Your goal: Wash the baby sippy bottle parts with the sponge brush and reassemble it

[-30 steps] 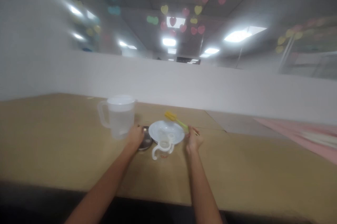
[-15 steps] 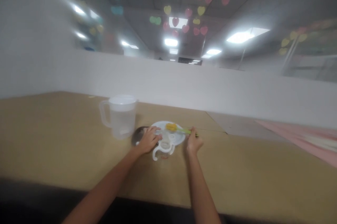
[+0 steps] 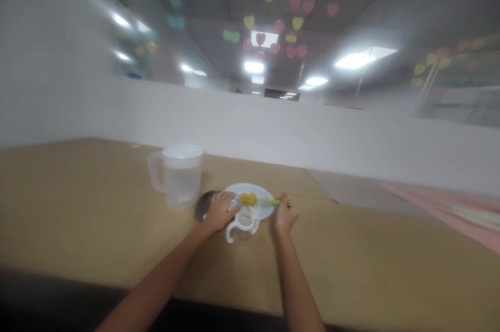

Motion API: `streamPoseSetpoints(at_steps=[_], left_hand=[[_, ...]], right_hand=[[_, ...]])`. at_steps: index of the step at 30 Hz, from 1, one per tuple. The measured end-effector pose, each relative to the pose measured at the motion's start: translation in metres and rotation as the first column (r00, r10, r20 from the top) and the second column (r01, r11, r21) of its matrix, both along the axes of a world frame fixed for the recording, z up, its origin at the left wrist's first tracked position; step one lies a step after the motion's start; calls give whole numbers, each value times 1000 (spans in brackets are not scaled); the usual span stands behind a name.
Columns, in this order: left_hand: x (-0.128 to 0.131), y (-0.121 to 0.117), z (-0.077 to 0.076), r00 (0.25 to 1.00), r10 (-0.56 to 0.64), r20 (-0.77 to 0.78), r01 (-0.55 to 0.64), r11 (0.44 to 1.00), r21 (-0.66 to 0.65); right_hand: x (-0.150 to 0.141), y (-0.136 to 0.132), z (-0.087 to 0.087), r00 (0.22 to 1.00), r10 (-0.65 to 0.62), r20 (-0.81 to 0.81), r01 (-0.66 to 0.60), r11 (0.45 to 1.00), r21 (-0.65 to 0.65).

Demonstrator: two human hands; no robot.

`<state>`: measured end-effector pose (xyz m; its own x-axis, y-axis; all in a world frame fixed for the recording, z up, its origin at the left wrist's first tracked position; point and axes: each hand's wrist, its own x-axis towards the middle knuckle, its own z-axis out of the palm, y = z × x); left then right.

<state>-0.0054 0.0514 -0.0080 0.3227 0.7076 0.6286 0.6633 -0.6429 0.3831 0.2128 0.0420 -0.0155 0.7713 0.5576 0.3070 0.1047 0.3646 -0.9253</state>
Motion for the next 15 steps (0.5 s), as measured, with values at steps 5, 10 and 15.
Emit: streamPoseSetpoints(at_steps=[5, 10, 15], left_hand=[[0, 7, -2, 982, 12, 187, -6, 1000, -30], [-1, 4, 5, 953, 55, 297, -43, 998, -46], [-3, 0, 12, 963, 93, 253, -112, 992, 61]], right_hand=[[-4, -3, 4, 987, 18, -158, -7, 998, 67], [-4, -5, 13, 926, 141, -349, -76, 978, 193], [2, -5, 18, 931, 260, -254, -192, 945, 263]])
